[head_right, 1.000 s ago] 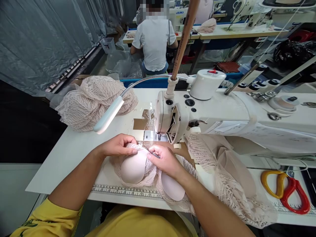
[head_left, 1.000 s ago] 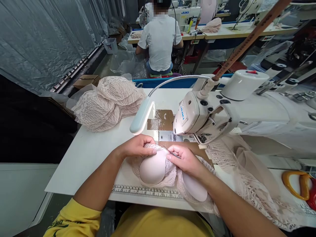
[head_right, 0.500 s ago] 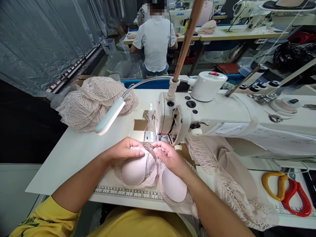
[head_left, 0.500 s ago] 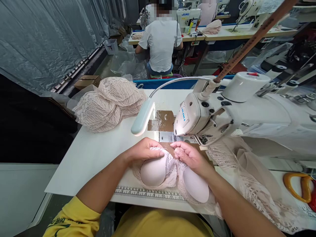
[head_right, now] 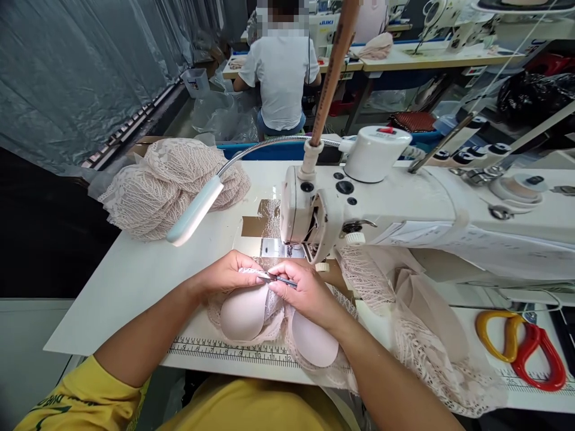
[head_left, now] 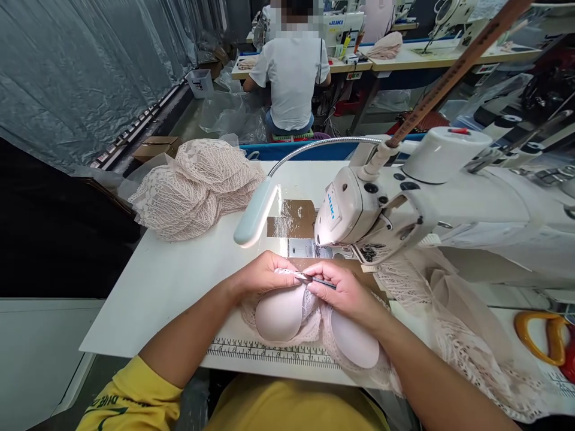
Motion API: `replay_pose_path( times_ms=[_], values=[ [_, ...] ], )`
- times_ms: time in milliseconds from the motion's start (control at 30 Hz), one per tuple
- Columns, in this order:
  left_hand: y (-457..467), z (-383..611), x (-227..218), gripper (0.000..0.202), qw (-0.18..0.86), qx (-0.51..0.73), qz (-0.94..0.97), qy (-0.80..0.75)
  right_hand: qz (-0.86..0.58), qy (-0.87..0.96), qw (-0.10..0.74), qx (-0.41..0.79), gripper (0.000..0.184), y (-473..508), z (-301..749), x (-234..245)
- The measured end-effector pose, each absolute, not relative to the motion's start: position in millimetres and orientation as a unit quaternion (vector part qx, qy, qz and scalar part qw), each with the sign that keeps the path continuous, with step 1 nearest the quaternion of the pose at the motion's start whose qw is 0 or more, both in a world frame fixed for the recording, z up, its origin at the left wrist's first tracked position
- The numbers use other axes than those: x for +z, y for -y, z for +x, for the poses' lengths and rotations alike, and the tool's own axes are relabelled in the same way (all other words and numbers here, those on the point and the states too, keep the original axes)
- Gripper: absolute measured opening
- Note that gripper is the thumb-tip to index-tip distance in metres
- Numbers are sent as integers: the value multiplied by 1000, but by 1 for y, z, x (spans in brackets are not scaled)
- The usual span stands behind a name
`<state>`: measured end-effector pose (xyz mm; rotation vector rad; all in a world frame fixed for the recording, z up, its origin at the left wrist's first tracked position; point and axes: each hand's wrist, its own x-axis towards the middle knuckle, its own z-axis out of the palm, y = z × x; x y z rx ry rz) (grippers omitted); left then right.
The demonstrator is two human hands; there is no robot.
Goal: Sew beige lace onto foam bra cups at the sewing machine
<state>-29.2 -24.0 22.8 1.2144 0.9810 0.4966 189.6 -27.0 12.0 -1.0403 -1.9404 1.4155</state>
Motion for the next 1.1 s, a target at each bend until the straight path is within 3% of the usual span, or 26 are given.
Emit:
replay_pose_path(
  times_ms=[300, 467, 600, 867, 1100],
  values=[
    [25, -27, 29, 32, 700, 205, 526, -438, -409, 718, 267, 495, 19, 29, 184, 12],
    [26, -24, 28, 32, 700, 230, 528, -421, -404, 627, 318, 585, 28, 31, 180, 1],
    [27, -24, 26, 32, 697, 242, 534, -412, -384, 602, 311, 627, 31, 31, 183, 5],
    [29, -27, 23, 36, 713, 255, 492, -430, -402, 654, 262, 584, 28, 25, 208, 10],
    [28, -23, 19, 36, 722, 259, 480, -425, -368, 712, 273, 532, 25, 26, 195, 8]
  ],
)
